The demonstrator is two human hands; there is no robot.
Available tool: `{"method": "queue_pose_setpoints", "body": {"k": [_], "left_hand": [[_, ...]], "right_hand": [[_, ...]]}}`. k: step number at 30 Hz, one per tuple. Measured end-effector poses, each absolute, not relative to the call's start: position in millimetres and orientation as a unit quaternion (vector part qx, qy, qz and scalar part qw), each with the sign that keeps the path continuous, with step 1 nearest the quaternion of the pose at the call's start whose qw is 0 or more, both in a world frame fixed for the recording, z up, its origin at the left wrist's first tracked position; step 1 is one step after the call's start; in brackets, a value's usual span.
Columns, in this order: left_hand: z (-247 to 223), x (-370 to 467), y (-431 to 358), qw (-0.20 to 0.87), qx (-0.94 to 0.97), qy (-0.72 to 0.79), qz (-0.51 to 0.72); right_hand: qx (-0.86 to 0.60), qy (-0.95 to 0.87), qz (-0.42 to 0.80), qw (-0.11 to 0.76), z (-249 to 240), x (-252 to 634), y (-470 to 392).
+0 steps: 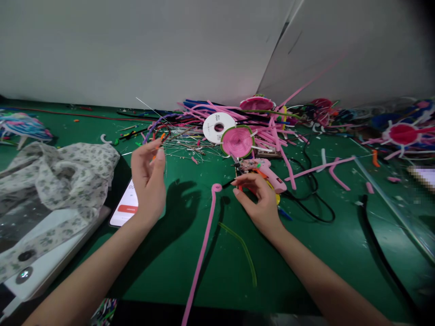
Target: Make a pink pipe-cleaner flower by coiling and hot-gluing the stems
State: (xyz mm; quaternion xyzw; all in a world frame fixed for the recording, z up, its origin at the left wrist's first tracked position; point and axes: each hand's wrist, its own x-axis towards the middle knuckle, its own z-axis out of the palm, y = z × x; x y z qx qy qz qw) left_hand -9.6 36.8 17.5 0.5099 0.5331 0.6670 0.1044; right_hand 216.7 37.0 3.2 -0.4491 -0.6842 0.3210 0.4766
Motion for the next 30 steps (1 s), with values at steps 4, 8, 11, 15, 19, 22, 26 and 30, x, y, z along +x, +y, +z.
{"method": "queue_pose_setpoints", "body": {"k": [4,8,11,15,19,22,26,30], "left_hand": [[23.2,-12.5,33.0,0.114,0.580,0.540,0.600],[24.1,-16.1,32.8,0.063,0.695,0.558,0.449],[19.5,-17.5,34.9,-0.033,0.733,0.555,0.392],[13.0,-14.3,35.8,-0.041,0.747,0.525,0.406],[6.5,-7.7,32.0,-0.005,0.768,0.479,0.425],[-0.9,-2.0,28.3,0.025,0.774,0.455,0.439],[-8.5,5.6,24.5,0.080,0.772,0.441,0.452],[-6.6,8.9,22.2,0.107,0.770,0.450,0.440]], "right_hand": [[-0.443,-0.717,0.238,0.482,7.6,215.7,33.0],[-0.371,-0.810,0.175,0.420,10.3,211.9,25.9],[-0.363,-0.825,0.154,0.405,8.2,208.0,23.0],[-0.485,-0.766,0.159,0.390,2.4,205.6,25.2],[-0.512,-0.770,0.195,0.328,-1.4,205.3,28.3],[-0.495,-0.768,0.219,0.342,-0.9,204.8,28.2],[-0.498,-0.683,0.259,0.467,1.1,207.1,30.4],[-0.502,-0.519,0.308,0.619,0.2,216.0,41.4]]}}
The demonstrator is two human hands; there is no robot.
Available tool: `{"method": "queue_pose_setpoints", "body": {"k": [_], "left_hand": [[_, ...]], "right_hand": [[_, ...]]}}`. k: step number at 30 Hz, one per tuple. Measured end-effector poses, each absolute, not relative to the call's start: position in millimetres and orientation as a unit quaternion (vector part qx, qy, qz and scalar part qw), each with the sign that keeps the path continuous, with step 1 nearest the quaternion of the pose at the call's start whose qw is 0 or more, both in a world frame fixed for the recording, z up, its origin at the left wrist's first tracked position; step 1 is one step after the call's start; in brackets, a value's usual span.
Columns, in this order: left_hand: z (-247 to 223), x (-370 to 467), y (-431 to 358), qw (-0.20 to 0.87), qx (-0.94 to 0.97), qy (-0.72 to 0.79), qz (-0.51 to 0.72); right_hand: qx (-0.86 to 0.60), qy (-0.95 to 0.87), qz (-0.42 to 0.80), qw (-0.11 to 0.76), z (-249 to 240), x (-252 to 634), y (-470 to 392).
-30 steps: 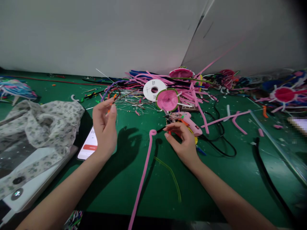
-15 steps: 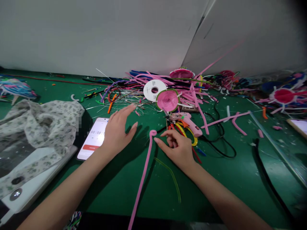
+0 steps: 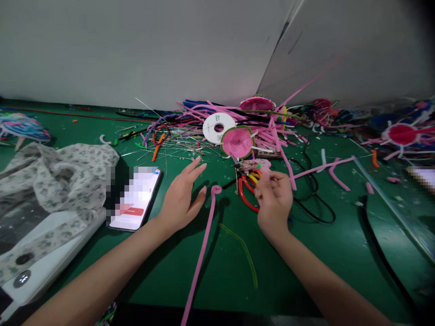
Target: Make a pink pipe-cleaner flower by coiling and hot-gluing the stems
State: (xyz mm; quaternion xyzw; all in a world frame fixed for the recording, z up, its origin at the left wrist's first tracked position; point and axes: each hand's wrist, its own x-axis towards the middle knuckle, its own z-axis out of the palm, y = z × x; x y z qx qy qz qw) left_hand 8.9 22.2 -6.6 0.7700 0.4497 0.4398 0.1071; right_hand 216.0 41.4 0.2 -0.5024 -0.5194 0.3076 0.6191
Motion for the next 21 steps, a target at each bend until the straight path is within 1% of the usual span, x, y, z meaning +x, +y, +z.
{"method": "queue_pose_setpoints", "body": {"k": [2,5,7,8,10,13,15,18,21], "left_hand": [[-4.2,8.7,21.7,0.113,0.768,0.459,0.431],[-2.8,7.8,22.0,0.135,0.761,0.478,0.418],[-3.6,7.9,22.5,0.159,0.754,0.479,0.421],[-4.0,8.3,22.8,0.172,0.749,0.477,0.426],[-4.7,9.7,23.2,0.201,0.739,0.470,0.438],[-4.5,12.7,23.4,0.247,0.733,0.447,0.450],[-4.5,14.5,23.6,0.270,0.739,0.434,0.439],[-5.1,16.0,24.3,0.280,0.753,0.431,0.411],[-5.6,15.7,25.2,0.273,0.758,0.426,0.411]], "right_hand": [[-0.497,-0.475,0.306,0.659,-0.5,221.1,47.4],[-0.500,-0.495,0.275,0.655,0.7,223.9,49.8],[-0.502,-0.551,0.275,0.607,3.6,220.5,45.0],[-0.500,-0.590,0.281,0.569,5.4,217.3,40.9],[-0.478,-0.685,0.298,0.462,8.4,208.9,30.6],[-0.435,-0.785,0.266,0.352,7.8,195.3,14.9],[-0.425,-0.823,0.217,0.307,4.0,188.1,7.0],[-0.427,-0.848,0.158,0.272,-0.7,181.8,0.8],[-0.434,-0.848,0.159,0.258,0.6,181.2,0.5]]}}
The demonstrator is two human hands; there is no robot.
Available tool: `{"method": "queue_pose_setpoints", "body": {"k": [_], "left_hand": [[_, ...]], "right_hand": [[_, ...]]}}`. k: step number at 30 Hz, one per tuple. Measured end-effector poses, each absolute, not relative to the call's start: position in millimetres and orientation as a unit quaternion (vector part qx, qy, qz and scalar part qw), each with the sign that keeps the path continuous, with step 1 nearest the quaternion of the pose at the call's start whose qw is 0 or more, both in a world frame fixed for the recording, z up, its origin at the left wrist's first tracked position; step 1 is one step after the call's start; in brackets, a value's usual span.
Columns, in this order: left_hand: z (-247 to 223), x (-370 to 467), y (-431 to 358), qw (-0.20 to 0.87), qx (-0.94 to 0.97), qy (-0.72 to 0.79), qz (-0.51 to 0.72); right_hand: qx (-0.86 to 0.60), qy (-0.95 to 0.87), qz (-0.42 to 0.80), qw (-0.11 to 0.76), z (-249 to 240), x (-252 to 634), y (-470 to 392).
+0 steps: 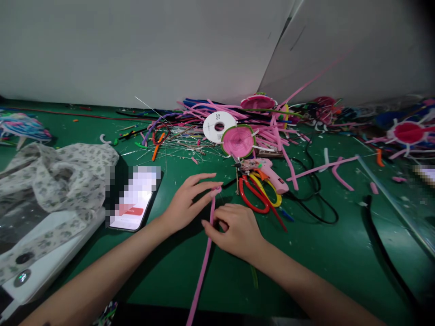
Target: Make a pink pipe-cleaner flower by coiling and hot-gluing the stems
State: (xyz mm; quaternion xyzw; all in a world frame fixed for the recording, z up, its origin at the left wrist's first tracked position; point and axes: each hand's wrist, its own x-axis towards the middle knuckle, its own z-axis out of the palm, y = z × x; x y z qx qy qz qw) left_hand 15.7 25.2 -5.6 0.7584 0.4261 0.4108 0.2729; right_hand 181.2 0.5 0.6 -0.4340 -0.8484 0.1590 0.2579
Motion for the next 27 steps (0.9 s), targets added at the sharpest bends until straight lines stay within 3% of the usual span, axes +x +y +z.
{"method": "queue_pose_setpoints", "body": {"k": [6,14,27], "left_hand": [[-3.8,12.3,27.7,0.284,0.728,0.438,0.444],[-2.1,12.7,28.8,0.300,0.710,0.453,0.447],[-0.8,10.5,29.4,0.327,0.698,0.445,0.456]], "right_hand": [[-0.445,-0.814,0.208,0.310,9.8,192.3,7.3],[-0.498,-0.773,0.238,0.313,8.3,208.6,27.4],[-0.355,-0.839,0.163,0.379,9.3,210.4,32.1]]}}
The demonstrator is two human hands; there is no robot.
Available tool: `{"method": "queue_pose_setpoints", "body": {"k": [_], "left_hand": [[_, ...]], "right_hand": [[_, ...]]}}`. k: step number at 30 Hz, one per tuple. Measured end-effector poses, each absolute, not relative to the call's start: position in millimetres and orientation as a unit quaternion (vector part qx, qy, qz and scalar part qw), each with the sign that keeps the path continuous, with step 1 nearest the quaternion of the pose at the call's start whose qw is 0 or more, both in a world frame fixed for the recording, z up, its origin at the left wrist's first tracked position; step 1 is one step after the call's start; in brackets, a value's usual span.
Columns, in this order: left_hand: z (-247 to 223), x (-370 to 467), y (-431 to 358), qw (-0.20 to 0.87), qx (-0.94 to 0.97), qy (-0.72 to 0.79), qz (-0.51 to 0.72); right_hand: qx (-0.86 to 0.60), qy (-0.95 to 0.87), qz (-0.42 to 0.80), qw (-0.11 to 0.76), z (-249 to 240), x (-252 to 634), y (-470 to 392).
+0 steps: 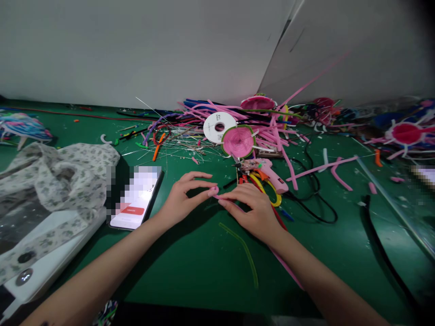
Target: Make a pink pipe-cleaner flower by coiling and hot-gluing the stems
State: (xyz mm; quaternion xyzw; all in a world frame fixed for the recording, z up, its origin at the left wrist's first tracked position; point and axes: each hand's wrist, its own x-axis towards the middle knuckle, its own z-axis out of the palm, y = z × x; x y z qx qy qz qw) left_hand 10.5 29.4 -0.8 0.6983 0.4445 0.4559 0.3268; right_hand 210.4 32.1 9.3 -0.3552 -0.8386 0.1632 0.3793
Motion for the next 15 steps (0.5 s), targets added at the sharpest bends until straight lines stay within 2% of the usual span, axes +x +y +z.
{"method": "queue_pose_setpoints", "body": {"k": [9,15], "left_hand": [[-6.3,7.6,34.0,0.324,0.725,0.427,0.433],[2.7,6.7,34.5,0.359,0.698,0.430,0.446]], "right_hand": [[-0.352,-0.840,0.154,0.383,10.2,214.5,41.7],[-0.395,-0.791,0.217,0.414,13.0,206.8,30.7]]}}
